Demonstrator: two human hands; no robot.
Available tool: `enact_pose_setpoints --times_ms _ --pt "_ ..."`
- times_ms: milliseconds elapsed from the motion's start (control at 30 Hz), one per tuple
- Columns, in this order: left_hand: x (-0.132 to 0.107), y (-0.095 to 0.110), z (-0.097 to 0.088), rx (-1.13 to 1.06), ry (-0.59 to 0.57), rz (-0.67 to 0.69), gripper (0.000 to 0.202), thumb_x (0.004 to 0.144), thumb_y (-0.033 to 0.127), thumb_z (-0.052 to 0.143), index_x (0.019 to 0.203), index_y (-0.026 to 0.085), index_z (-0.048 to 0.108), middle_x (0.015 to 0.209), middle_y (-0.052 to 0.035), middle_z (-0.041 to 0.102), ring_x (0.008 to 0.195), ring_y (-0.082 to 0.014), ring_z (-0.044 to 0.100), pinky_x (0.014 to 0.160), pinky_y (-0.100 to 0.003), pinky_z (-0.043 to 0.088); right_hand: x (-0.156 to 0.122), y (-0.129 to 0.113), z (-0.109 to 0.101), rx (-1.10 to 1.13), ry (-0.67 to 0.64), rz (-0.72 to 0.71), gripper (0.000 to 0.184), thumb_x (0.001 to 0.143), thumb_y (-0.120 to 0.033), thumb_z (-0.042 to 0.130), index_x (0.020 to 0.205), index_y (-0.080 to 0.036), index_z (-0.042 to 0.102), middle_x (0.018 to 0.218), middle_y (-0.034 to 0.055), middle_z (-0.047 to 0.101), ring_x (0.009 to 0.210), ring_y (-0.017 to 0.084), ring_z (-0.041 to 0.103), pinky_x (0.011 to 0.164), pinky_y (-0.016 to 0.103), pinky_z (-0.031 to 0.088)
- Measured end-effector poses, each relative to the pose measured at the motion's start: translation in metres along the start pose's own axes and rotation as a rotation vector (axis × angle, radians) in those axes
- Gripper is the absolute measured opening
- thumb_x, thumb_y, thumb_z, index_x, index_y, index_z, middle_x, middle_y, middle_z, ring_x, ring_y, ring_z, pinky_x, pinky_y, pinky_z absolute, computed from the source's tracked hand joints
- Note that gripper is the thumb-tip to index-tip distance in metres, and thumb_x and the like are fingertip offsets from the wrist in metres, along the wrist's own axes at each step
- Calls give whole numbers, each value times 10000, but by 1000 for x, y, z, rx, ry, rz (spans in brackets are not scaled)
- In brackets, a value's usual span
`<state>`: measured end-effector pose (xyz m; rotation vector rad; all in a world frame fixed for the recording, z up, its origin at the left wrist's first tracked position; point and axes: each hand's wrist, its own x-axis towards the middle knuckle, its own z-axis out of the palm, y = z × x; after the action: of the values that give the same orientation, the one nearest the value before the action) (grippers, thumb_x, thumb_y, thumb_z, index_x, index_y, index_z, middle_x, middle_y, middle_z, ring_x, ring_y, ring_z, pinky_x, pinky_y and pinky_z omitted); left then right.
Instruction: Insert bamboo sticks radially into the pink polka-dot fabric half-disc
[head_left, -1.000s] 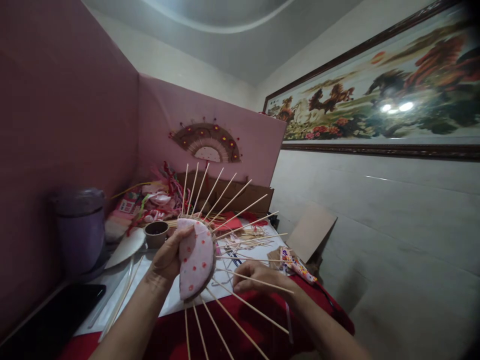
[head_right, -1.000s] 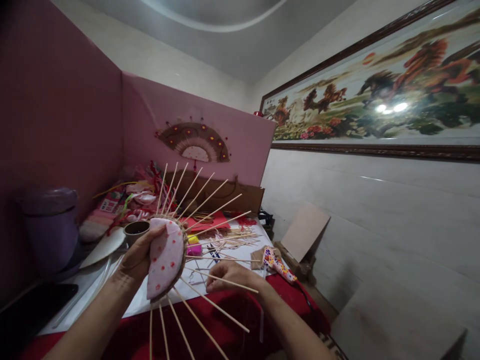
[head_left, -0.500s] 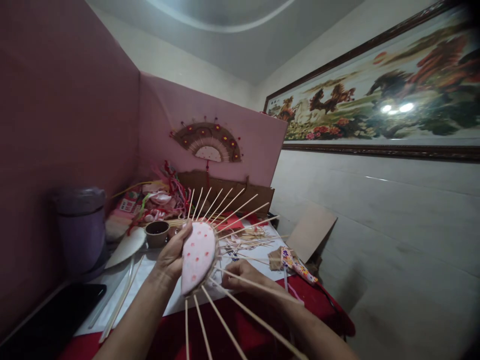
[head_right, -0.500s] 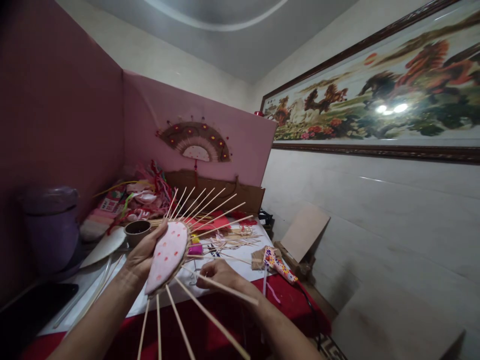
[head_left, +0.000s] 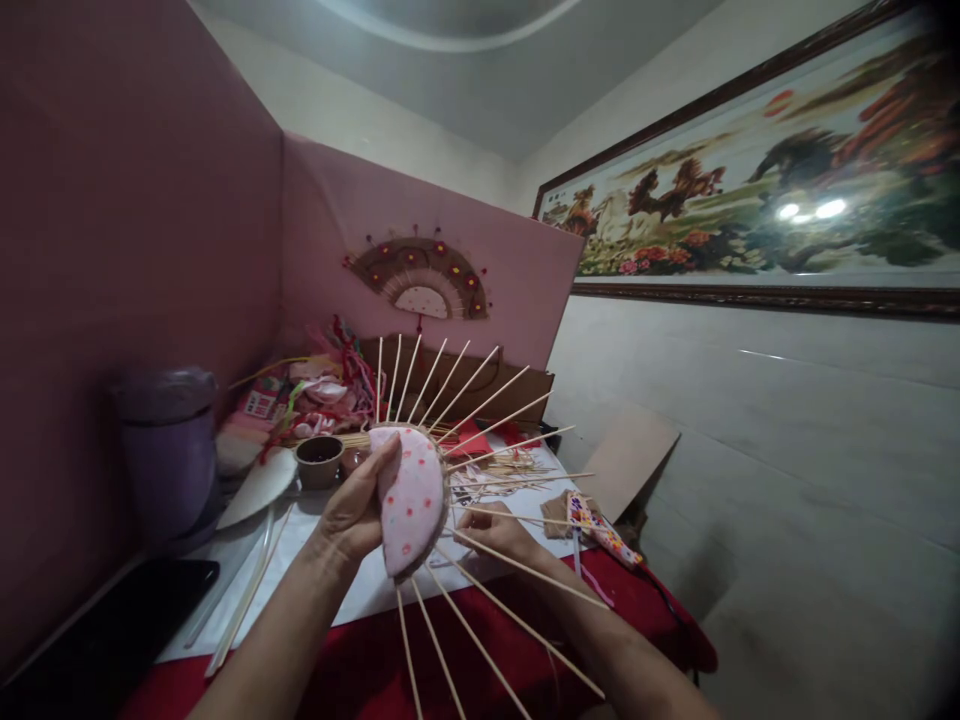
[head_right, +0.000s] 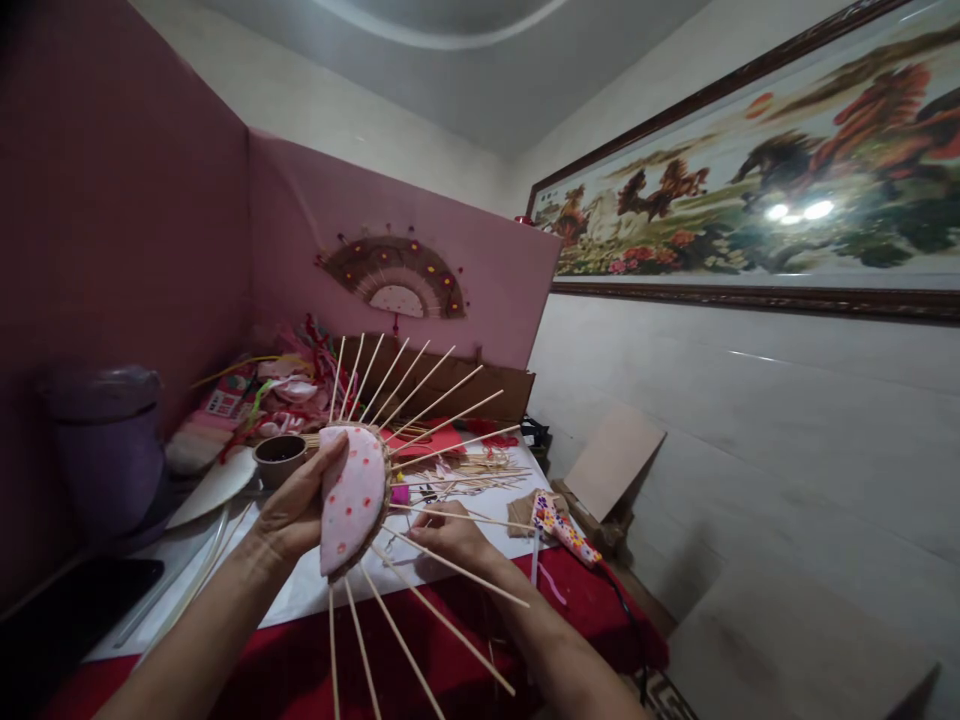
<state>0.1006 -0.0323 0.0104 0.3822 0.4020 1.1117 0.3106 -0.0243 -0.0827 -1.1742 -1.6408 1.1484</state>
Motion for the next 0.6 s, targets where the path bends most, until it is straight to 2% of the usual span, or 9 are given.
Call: enact_pose_setpoints --times_ms 100,233,333,467,600 --pt "-2 -1 0 0 -52 6 187 822 249 513 831 100 625 713 -95 707 616 -175 661 626 -296 540 1 -1 -1 -9 25 -30 297 555 -417 709 608 -144 607 562 -22 522 517 82 417 490 206 321" --pt "0 -1 -3 15 -91 67 209 826 271 507 887 110 627 771 -94 711 667 -180 665 655 -297 538 -5 -16 -7 -17 39 -34 294 569 -417 704 581 -144 594 511 -35 483 479 73 389 460 204 288" --pt "1 1 -5 61 -50 112 130 805 183 527 803 110 635 693 -75 708 585 -168 656 588 -276 542 -12 -32 -18 -10 46 -34 304 585 -423 695 576 -144 574 481 -46 450 435 60 347 424 204 245" --pt "0 2 -7 182 -48 93 97 719 44 559 748 93 637 643 -78 699 529 -177 643 524 -279 536 -22 -57 -41 5 113 -40 295 611 -406 686 573 -144 556 456 -62 403 404 42 276 397 205 174" --pt "-2 0 -6 231 -54 146 131 662 35 607 767 108 639 650 -61 700 539 -166 640 533 -262 530 -37 -86 -61 167 180 -72 268 631 -361 687 596 -161 512 440 -88 311 387 35 186 385 214 99"
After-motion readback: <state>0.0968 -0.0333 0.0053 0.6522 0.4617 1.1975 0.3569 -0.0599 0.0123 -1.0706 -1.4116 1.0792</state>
